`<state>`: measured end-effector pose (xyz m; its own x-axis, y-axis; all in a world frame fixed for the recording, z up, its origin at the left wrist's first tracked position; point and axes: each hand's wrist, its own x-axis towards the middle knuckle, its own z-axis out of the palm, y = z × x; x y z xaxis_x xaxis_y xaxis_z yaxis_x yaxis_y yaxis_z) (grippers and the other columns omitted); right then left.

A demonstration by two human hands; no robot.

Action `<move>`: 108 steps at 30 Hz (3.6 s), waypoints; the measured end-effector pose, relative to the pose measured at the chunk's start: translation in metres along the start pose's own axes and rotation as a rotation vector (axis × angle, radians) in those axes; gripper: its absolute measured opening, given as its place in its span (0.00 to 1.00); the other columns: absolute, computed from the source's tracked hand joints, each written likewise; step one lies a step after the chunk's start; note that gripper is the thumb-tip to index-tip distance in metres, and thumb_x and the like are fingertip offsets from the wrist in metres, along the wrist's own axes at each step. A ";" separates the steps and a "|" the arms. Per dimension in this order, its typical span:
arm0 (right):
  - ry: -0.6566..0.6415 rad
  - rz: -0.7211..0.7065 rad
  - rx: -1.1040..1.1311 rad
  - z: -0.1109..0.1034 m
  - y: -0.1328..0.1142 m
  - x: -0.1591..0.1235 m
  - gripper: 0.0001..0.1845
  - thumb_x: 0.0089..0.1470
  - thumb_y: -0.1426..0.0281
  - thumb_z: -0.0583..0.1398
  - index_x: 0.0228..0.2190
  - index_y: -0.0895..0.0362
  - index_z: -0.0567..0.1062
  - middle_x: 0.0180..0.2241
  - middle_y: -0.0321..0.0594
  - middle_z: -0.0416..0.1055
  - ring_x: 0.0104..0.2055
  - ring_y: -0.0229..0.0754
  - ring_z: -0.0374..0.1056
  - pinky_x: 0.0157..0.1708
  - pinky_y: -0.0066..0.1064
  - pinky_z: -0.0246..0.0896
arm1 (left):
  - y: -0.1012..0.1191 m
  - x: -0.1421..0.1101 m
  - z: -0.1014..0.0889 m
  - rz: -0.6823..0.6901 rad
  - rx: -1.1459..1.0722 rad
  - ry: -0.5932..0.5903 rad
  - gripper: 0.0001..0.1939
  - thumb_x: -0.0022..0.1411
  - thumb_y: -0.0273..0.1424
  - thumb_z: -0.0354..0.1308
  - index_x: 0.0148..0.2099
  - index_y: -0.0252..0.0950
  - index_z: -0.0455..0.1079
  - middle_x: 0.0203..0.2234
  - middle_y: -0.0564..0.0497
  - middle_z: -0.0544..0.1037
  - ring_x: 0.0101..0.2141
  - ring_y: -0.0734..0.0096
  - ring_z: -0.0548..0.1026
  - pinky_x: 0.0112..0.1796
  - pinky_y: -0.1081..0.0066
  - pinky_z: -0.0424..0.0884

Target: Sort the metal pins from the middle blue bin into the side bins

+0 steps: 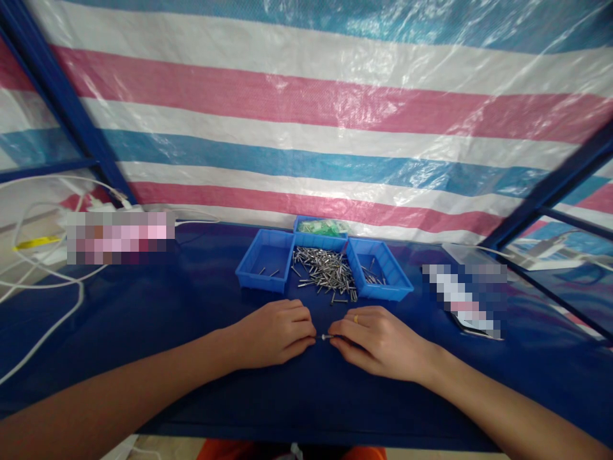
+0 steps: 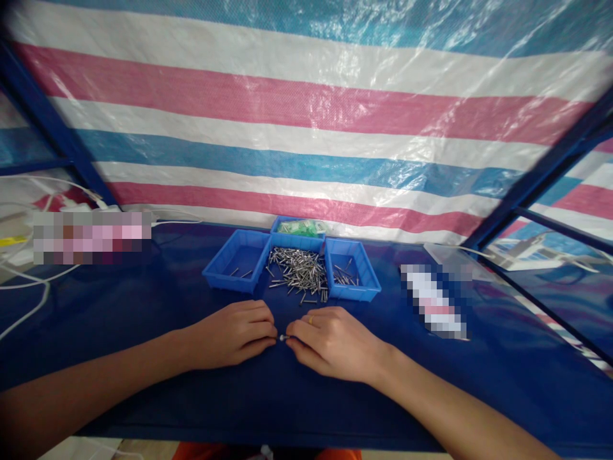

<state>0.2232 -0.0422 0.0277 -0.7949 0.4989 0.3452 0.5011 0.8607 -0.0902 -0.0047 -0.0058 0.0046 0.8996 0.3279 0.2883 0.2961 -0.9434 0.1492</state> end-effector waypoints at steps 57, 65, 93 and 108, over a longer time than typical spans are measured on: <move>-0.055 0.092 0.111 0.011 0.003 -0.002 0.11 0.63 0.66 0.52 0.37 0.59 0.71 0.28 0.39 0.72 0.28 0.36 0.68 0.30 0.27 0.59 | 0.008 0.004 0.000 -0.174 -0.272 0.088 0.03 0.59 0.25 0.53 0.35 0.35 0.67 0.28 0.54 0.73 0.30 0.75 0.71 0.34 0.77 0.66; -0.131 0.086 0.045 0.012 0.004 -0.001 0.12 0.64 0.69 0.50 0.33 0.60 0.72 0.25 0.37 0.69 0.25 0.36 0.65 0.27 0.26 0.55 | 0.008 0.005 -0.002 -0.086 -0.180 0.118 0.06 0.65 0.28 0.52 0.37 0.35 0.70 0.27 0.54 0.74 0.30 0.75 0.70 0.35 0.76 0.64; -0.170 0.147 0.008 0.010 0.009 -0.003 0.11 0.63 0.70 0.51 0.31 0.59 0.69 0.25 0.36 0.68 0.26 0.35 0.64 0.27 0.27 0.53 | 0.003 0.002 -0.006 -0.103 -0.054 0.138 0.10 0.67 0.30 0.48 0.35 0.34 0.68 0.27 0.52 0.73 0.29 0.74 0.70 0.33 0.75 0.64; -0.175 0.151 0.013 0.009 0.008 -0.001 0.14 0.66 0.69 0.47 0.34 0.59 0.70 0.26 0.38 0.69 0.27 0.36 0.66 0.27 0.27 0.55 | 0.006 -0.002 -0.008 0.065 -0.094 0.089 0.13 0.67 0.29 0.48 0.51 0.34 0.66 0.33 0.49 0.76 0.33 0.71 0.72 0.36 0.72 0.68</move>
<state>0.2249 -0.0352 0.0183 -0.7593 0.6309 0.1595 0.6151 0.7758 -0.1408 -0.0068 -0.0116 0.0122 0.8829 0.2727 0.3822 0.2027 -0.9556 0.2137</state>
